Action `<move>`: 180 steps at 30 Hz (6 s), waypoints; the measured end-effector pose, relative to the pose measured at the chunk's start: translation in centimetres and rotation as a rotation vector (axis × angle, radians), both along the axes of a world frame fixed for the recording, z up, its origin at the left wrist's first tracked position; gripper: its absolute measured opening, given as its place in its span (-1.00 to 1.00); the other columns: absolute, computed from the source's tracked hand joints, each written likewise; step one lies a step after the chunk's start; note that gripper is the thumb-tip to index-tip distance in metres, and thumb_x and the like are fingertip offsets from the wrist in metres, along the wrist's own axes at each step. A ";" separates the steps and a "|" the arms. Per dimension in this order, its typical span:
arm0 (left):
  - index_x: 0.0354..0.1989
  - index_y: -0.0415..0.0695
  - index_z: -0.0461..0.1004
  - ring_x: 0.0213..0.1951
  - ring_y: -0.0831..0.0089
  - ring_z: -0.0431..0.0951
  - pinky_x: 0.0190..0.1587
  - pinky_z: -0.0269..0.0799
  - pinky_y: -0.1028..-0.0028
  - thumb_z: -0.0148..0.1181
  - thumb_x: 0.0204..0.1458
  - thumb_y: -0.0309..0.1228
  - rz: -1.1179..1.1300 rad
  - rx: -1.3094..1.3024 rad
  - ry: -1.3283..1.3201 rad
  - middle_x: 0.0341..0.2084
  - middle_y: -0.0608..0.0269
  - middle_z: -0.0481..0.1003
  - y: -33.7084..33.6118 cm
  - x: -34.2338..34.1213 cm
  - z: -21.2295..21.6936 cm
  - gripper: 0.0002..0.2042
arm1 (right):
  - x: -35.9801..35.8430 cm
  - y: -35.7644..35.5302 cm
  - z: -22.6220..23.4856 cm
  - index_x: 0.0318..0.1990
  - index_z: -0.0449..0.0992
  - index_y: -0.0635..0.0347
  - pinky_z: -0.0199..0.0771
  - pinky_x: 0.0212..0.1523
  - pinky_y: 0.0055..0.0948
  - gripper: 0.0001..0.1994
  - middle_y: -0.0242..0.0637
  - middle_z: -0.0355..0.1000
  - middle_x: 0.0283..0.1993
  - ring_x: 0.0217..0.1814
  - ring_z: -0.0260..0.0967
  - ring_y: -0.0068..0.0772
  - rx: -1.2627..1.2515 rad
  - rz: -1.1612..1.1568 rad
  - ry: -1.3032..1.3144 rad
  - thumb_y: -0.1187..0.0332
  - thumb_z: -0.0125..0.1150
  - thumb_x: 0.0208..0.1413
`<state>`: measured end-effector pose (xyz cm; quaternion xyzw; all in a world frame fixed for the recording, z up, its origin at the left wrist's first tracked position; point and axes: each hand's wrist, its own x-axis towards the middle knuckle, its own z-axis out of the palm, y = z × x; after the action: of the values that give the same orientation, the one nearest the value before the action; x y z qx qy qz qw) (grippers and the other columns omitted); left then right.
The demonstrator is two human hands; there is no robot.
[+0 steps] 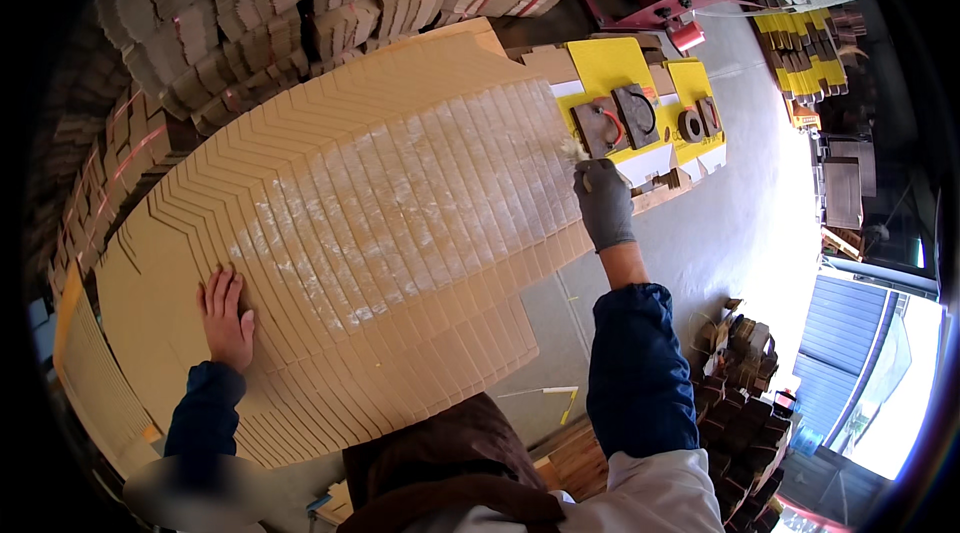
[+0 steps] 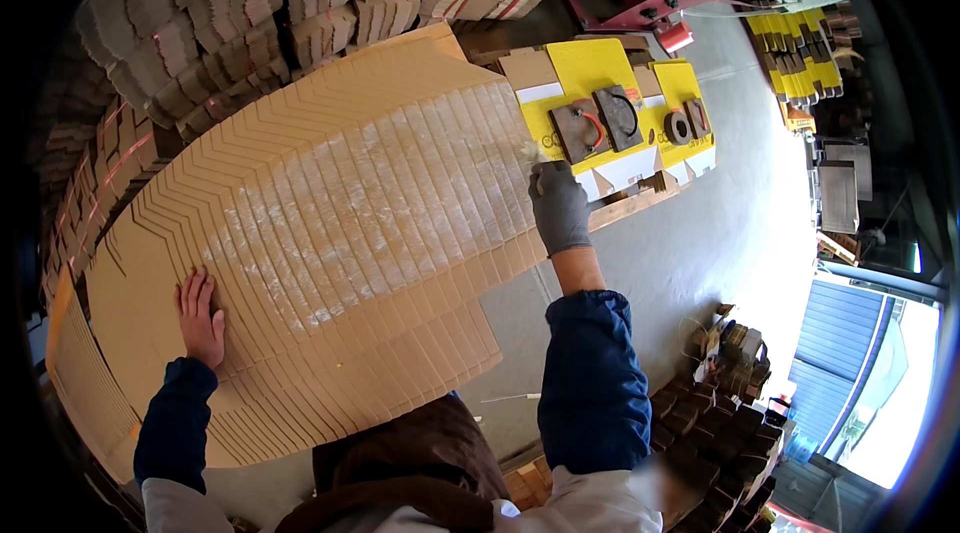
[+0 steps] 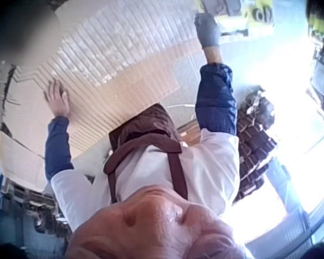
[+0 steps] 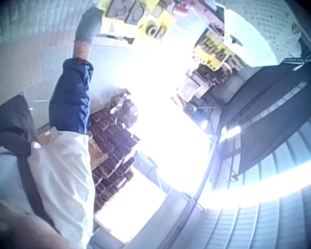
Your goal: The person applies white adhesive to a large corrugated cardboard sheet using a brush. They repeatedly dip the brush into a small container and spread the glue across the surface in linear strokes.
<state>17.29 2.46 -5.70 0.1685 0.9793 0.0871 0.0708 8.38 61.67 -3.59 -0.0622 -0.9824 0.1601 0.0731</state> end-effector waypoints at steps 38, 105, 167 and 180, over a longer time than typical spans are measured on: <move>0.28 -0.06 0.22 0.40 0.24 0.02 0.38 -0.17 -0.07 0.12 0.13 -0.25 0.049 0.102 -0.009 0.36 0.28 0.14 -2.2 1.1 0.7 -0.47 | 3.6 -32.3 2.7 -0.27 0.46 0.17 0.53 -0.51 -0.15 -0.88 -0.06 0.46 -0.31 -0.42 0.52 -0.03 -0.012 0.343 0.087 0.34 0.07 0.18; 0.19 -0.04 0.35 0.36 0.29 0.11 0.33 -0.03 -0.12 0.16 0.11 -0.17 0.039 0.240 0.089 0.28 0.31 0.23 -2.1 0.5 0.9 -0.52 | -6.2 -39.5 6.6 -0.39 0.56 0.24 0.48 -0.19 -0.20 -0.86 0.07 0.50 -0.35 -0.25 0.47 0.10 -0.455 0.445 -0.267 0.36 0.17 0.03; 0.23 -0.06 0.28 0.37 0.26 0.09 0.36 -0.09 -0.09 0.10 0.17 -0.24 0.028 0.189 0.097 0.29 0.29 0.21 -1.1 0.6 0.6 -0.54 | 6.0 -36.1 2.5 -0.23 0.54 0.09 0.53 -0.31 -0.07 -0.88 -0.15 0.49 -0.16 -0.29 0.50 0.08 -0.139 0.194 -0.105 0.33 0.19 0.11; 0.25 -0.06 0.25 0.39 0.27 0.06 0.36 -0.10 -0.09 0.07 0.19 -0.25 0.039 0.168 0.088 0.32 0.29 0.16 -1.8 0.5 0.1 -0.54 | 9.4 -34.8 5.2 -0.26 0.55 0.14 0.51 -0.24 -0.17 -0.91 -0.13 0.49 -0.17 -0.24 0.49 0.05 -0.297 0.268 0.073 0.44 0.22 0.07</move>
<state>17.83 0.71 -5.56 0.1585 0.9737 0.1630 0.0118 17.77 26.91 1.56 0.0649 -0.9443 0.3135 0.0766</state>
